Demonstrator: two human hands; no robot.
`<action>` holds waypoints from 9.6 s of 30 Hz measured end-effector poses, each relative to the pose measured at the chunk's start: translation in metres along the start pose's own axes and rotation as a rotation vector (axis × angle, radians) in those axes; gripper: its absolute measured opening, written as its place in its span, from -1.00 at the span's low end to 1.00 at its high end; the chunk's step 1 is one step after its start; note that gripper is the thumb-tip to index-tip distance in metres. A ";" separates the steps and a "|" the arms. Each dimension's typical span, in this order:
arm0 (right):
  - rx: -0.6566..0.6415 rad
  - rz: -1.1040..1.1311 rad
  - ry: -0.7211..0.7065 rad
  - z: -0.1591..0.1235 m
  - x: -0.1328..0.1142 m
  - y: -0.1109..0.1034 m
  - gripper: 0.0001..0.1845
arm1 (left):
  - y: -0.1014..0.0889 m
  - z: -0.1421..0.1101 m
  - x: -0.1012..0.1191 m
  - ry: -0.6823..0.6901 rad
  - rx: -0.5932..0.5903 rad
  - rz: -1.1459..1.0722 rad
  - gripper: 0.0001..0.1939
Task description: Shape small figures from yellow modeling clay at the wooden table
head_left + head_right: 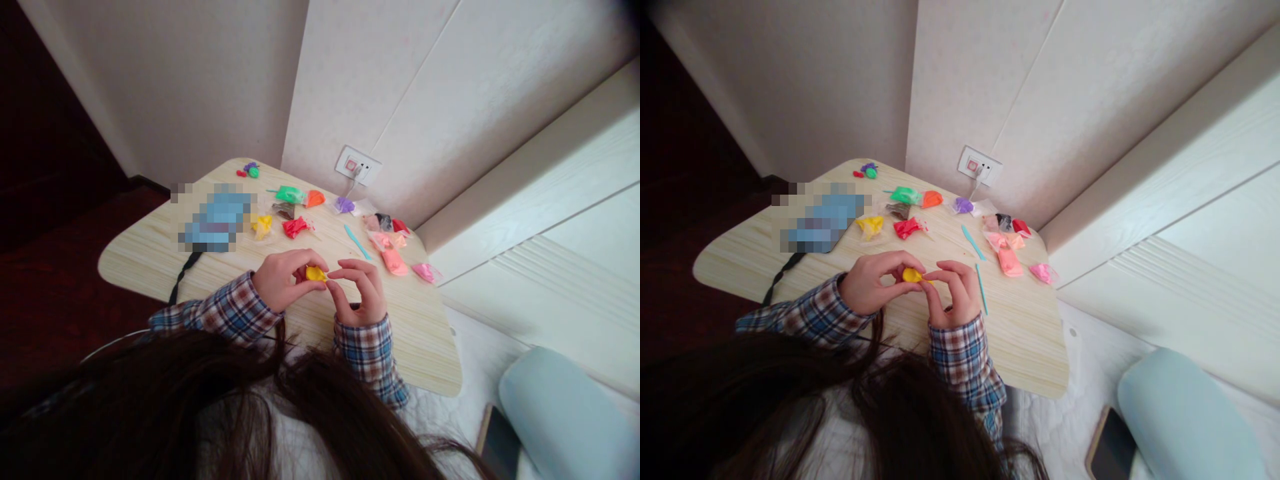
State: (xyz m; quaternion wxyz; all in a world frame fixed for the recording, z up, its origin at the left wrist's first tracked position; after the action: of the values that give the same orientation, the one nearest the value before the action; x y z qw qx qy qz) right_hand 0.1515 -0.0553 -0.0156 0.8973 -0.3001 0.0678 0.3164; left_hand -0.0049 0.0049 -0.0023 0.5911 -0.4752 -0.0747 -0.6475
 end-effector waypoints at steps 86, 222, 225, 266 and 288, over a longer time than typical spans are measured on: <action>0.080 0.088 0.229 -0.006 0.006 0.001 -0.97 | 0.010 -0.005 -0.014 0.009 -0.142 0.235 -0.72; 0.086 0.293 0.242 -0.010 0.003 -0.005 -0.93 | 0.002 -0.003 0.006 0.262 0.127 0.179 -0.91; 0.092 0.273 0.216 -0.010 0.003 -0.005 -0.91 | 0.002 -0.004 0.007 0.262 0.119 0.188 -0.92; 0.043 0.369 0.382 -0.011 -0.006 -0.006 -0.91 | 0.002 -0.004 0.008 0.314 0.104 0.188 -0.91; 0.048 0.379 0.376 -0.011 -0.008 -0.007 -0.92 | 0.002 -0.005 0.010 0.285 0.097 0.194 -0.91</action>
State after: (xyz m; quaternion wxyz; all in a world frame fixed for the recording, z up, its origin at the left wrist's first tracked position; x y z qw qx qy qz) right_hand 0.1502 -0.0698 -0.0186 0.8005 -0.3142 0.2959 0.4157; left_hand -0.0047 -0.0056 0.0011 0.6777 -0.3545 0.0250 -0.6438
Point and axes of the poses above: each hand's wrist, its own z-axis towards the middle knuckle, its own y-axis out of the palm, x = y × z, the point moved 1 cm from there along z, towards the middle knuckle
